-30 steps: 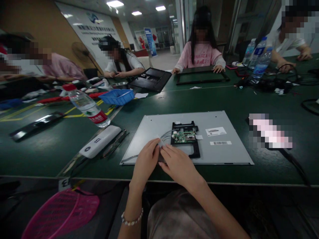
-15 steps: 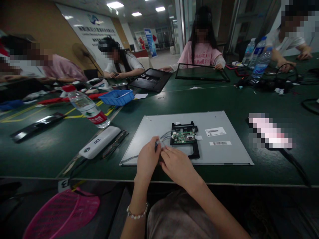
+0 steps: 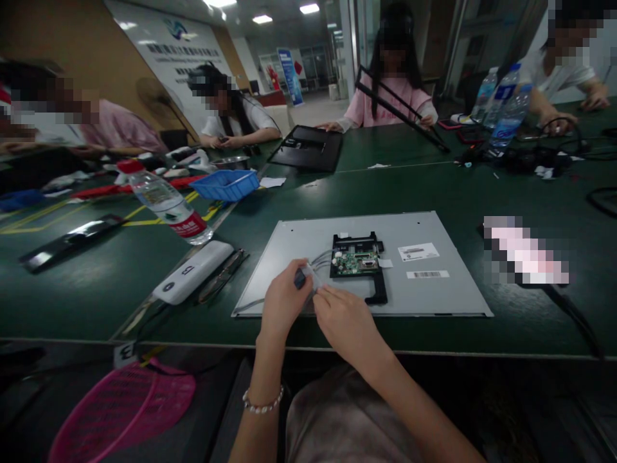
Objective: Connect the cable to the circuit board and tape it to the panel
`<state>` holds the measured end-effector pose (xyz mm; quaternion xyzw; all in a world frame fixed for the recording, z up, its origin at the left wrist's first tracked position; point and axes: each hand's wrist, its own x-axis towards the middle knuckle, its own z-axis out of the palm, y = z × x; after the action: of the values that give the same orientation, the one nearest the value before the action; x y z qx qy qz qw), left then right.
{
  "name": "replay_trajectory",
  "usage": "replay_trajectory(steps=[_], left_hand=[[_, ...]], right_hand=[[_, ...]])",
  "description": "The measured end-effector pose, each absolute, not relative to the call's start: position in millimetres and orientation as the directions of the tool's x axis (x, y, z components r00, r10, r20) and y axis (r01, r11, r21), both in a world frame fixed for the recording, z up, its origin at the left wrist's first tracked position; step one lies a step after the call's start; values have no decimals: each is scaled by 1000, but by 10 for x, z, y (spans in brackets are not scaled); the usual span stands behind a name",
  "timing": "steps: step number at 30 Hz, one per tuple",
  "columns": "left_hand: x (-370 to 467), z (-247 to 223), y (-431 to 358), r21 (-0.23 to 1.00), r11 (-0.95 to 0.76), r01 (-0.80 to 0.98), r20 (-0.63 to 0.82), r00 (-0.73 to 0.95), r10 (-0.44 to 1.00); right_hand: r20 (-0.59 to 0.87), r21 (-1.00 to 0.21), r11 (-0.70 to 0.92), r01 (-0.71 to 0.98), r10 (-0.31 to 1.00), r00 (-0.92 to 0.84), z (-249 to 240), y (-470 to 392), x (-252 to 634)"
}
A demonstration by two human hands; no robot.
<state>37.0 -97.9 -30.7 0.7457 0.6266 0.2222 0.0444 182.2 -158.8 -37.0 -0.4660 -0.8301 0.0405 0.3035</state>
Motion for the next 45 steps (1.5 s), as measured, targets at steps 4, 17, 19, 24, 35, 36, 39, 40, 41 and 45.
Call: replay_trajectory(steps=[4, 17, 19, 24, 35, 36, 39, 40, 41, 45], left_hand=[[357, -367, -961, 388, -259, 884, 320, 134, 938], [445, -216, -1119, 290, -484, 826, 524, 285, 802], [457, -207, -1150, 233, -515, 825, 480, 363, 799], [453, -238, -1154, 169, -515, 841, 371, 429, 823], [450, -271, -1125, 178, -527, 831, 329, 455, 828], [447, -269, -1125, 183, -527, 830, 331, 453, 828], [435, -263, -1129, 206, -521, 828, 336, 441, 832], [430, -262, -1130, 214, -519, 827, 335, 437, 835], [426, -262, -1132, 220, -517, 827, 333, 435, 837], [419, -268, -1134, 238, -514, 824, 330, 429, 841]], right_hand=[[474, -372, 548, 749, 806, -354, -402, -1606, 1846], [419, -534, 382, 754, 894, -156, -75, -1352, 2781], [298, -531, 333, 779, 934, -196, -11, -1162, 3093], [93, -496, 295, 817, 953, -287, -14, -766, 3453], [50, -641, 299, 707, 935, -351, -284, -683, 3398], [53, -639, 299, 709, 936, -347, -292, -684, 3399], [61, -637, 300, 710, 938, -342, -303, -684, 3392], [61, -641, 300, 707, 938, -342, -305, -684, 3388], [56, -646, 296, 704, 938, -343, -305, -684, 3385], [7, -689, 244, 682, 944, -331, -300, -684, 3395]])
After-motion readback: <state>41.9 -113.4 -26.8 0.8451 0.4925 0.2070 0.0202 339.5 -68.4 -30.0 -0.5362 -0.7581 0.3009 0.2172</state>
